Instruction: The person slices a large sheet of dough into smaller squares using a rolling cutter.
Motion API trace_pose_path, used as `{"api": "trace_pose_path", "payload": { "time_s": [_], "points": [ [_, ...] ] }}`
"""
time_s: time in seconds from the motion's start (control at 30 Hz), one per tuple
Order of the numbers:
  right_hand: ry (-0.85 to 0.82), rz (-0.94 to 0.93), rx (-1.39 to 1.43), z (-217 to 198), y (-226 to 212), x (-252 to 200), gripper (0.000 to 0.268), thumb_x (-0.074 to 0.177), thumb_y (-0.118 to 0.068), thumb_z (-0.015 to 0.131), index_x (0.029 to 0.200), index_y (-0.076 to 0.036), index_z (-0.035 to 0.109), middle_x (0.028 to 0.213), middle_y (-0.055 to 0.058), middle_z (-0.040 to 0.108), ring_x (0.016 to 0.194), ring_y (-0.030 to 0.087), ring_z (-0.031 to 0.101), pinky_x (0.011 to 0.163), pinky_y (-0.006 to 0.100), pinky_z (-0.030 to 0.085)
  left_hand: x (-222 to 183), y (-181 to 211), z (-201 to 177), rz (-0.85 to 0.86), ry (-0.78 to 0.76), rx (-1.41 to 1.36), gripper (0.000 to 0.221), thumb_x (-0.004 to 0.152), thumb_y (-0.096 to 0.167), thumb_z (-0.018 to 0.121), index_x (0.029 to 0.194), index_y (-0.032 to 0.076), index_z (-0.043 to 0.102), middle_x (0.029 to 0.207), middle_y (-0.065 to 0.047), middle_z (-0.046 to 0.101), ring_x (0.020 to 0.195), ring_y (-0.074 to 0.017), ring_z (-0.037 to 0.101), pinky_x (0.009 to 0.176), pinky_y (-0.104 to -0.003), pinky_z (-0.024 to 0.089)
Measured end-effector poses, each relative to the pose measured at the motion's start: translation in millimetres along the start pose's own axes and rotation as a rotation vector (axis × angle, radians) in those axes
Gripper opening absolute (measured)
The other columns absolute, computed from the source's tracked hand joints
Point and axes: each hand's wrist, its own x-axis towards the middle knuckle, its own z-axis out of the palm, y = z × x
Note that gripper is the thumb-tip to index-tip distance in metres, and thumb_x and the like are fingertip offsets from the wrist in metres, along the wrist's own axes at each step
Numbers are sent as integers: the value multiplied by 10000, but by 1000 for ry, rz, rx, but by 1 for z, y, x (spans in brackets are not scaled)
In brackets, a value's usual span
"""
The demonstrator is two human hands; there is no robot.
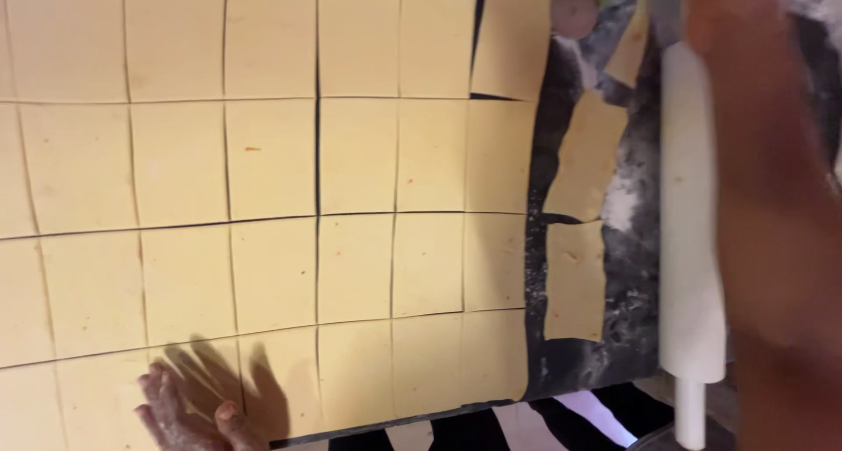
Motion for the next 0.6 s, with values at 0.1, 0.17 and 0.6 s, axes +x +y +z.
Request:
{"api": "trace_pose_path", "payload": {
  "time_s": [0.1, 0.17, 0.6],
  "points": [
    [1, -12, -19, -33, 25, -39, 213, 1049, -179, 658, 1240, -87, 641, 1223, 138, 674, 1162, 291, 645, 977, 404, 506, 8, -5, -7, 6, -52, 55, 762, 1126, 626, 334, 1486, -41, 403, 1595, -310, 449, 1599, -439, 341, 1393, -581, 109],
    [-3, -11, -37, -54, 45, -69, 225, 1053, -178, 659, 1257, -86, 638, 1248, 143, 673, 1189, 294, 644, 998, 404, 507, 21, 0, -3, 74, -49, 9, 717, 1141, 594, 332, 1481, -33, 403, 1603, -305, 439, 1594, -430, 338, 1382, -588, 117],
    [257, 370, 581, -109, 38, -147, 310, 1079, -177, 669, 1369, -81, 618, 1408, 173, 666, 1369, 319, 634, 1140, 407, 511, 54, 60, 24, 360, -276, 196, 734, 1067, 555, 403, 1567, 21, 466, 1729, -210, 248, 1638, -350, 131, 1306, -637, 29]
  ]
}}
